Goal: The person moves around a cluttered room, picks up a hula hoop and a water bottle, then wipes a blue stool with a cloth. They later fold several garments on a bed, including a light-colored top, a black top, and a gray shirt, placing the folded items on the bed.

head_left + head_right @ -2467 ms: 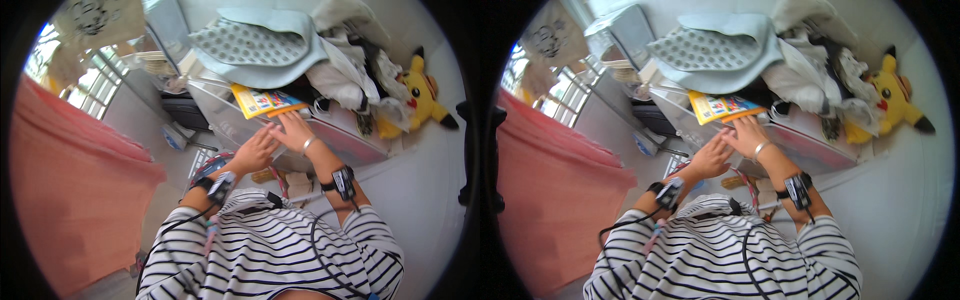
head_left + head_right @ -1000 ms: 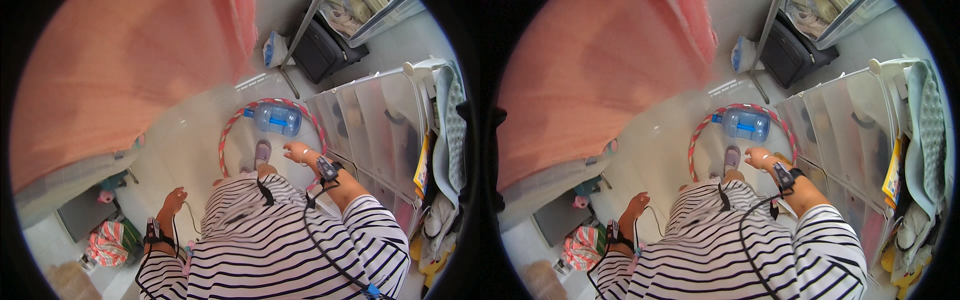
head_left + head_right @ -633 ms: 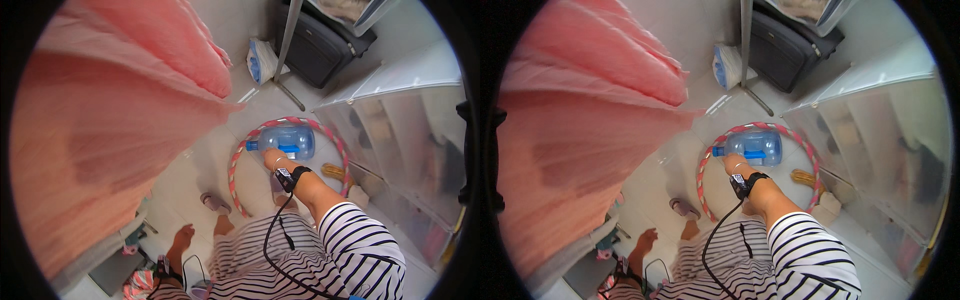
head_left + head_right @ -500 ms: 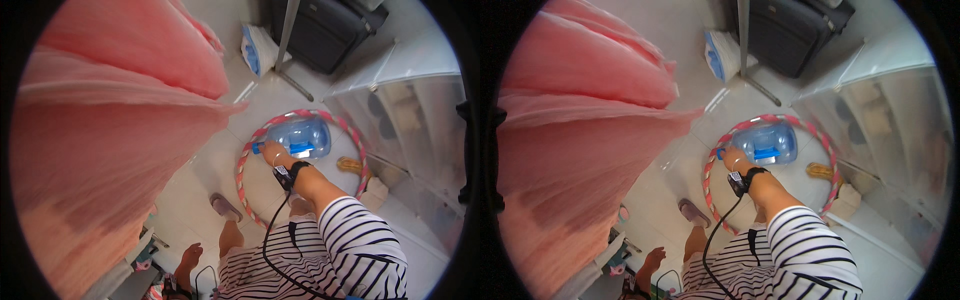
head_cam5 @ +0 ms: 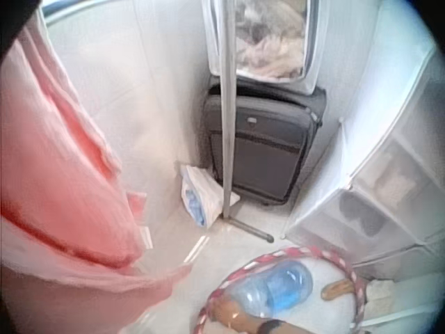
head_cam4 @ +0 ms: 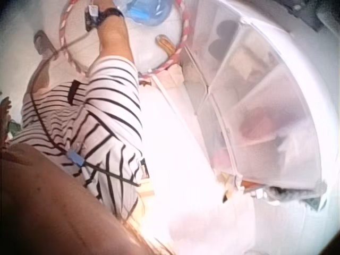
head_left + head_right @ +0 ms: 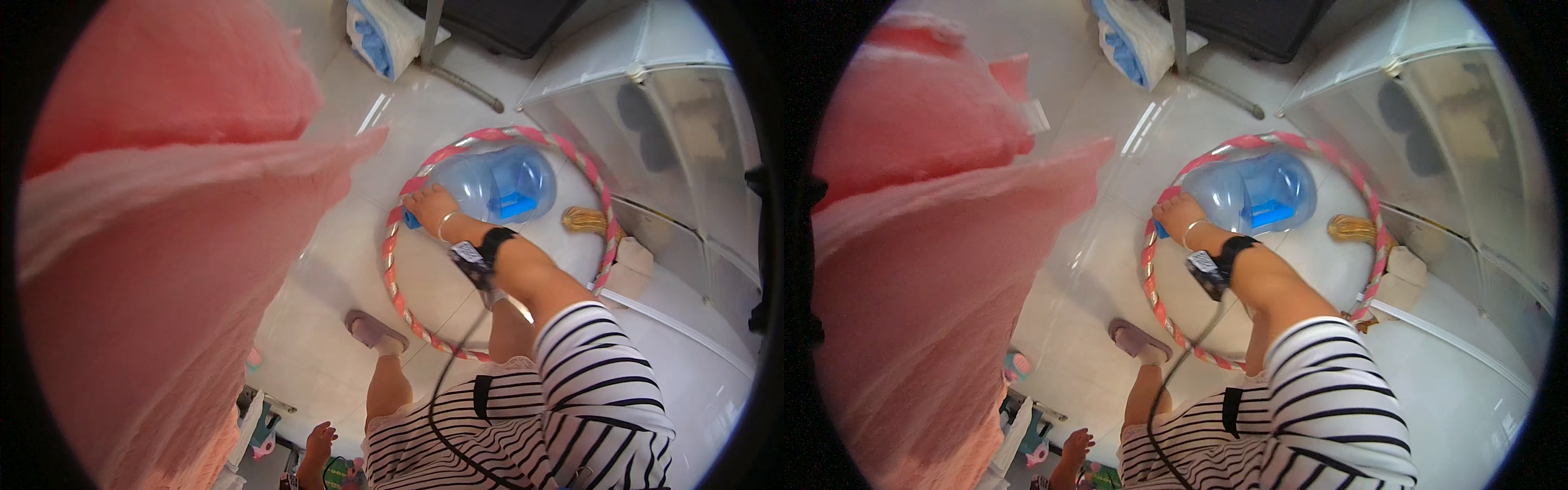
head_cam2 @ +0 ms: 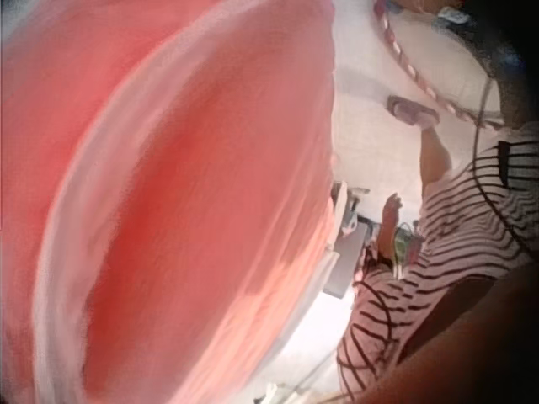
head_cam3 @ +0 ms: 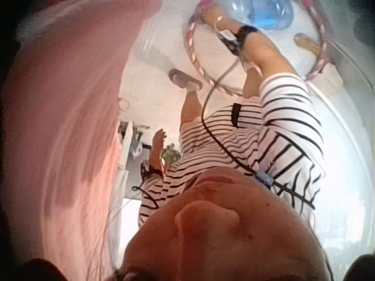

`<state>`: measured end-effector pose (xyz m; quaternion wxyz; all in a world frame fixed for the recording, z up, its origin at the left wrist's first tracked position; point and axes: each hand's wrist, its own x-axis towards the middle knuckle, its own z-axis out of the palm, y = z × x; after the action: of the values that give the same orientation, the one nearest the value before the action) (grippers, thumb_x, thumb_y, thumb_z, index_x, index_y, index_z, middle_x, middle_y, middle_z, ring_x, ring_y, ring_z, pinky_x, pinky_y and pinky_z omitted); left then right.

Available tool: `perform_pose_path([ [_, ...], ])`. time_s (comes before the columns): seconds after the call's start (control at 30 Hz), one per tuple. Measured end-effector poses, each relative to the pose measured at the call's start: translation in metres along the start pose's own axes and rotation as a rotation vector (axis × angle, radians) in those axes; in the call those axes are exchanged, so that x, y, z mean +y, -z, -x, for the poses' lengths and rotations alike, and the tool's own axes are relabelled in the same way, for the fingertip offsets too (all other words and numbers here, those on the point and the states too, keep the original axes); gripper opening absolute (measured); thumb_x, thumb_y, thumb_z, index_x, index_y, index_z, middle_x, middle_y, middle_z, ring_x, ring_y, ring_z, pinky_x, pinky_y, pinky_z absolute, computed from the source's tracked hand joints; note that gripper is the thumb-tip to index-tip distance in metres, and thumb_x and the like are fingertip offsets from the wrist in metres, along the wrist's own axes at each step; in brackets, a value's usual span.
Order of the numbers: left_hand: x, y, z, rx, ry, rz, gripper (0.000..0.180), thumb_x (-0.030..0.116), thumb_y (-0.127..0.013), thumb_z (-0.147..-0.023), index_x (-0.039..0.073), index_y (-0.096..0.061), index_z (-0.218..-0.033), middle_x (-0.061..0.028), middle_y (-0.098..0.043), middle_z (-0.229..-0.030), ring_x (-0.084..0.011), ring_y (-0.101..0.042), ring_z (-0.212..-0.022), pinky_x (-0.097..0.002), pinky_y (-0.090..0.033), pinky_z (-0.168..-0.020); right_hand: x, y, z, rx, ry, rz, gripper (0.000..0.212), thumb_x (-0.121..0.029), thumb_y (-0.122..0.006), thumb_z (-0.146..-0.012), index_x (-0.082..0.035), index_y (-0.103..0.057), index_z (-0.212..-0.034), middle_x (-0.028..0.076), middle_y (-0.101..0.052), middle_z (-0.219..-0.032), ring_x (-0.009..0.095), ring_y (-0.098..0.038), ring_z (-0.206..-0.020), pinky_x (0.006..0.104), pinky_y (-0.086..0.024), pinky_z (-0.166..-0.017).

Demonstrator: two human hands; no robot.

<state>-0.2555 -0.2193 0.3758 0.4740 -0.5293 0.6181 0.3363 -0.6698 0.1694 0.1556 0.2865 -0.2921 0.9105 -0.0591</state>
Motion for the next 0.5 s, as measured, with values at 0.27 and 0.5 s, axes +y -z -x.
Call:
perform_pose_path([
  [0.27, 0.05, -0.027, 0.021, -0.171, -0.063, -0.018, 0.041, 0.024, -0.051, -0.085, 0.0, -0.049, -0.118, -0.0114, -0.061, -0.098, -0.017, -0.062, -0.084, -0.0277, -0.046, -0.066, 0.054, 0.178, 0.084, 0.648, -0.152, -0.727, 0.063, -0.017, -0.074, -0.061, -0.016, -0.042, -0.116, 0.013, -0.058, -0.101, 0.035, -0.055, -0.092, 0.0416, -0.046, -0.076],
  [0.5, 0.064, -0.018, 0.026, -0.08, -0.115, 0.132, 0.042, 0.027, -0.05, -0.086, 0.002, -0.047, -0.119, -0.0078, -0.062, -0.1, -0.0165, -0.062, -0.086, -0.0266, -0.045, -0.067, 0.024, 0.175, -0.068, 0.811, -0.157, -0.688, 0.066, -0.018, -0.076, -0.06, -0.018, -0.042, -0.117, 0.015, -0.06, -0.095, 0.036, -0.056, -0.088, 0.0432, -0.046, -0.074],
])
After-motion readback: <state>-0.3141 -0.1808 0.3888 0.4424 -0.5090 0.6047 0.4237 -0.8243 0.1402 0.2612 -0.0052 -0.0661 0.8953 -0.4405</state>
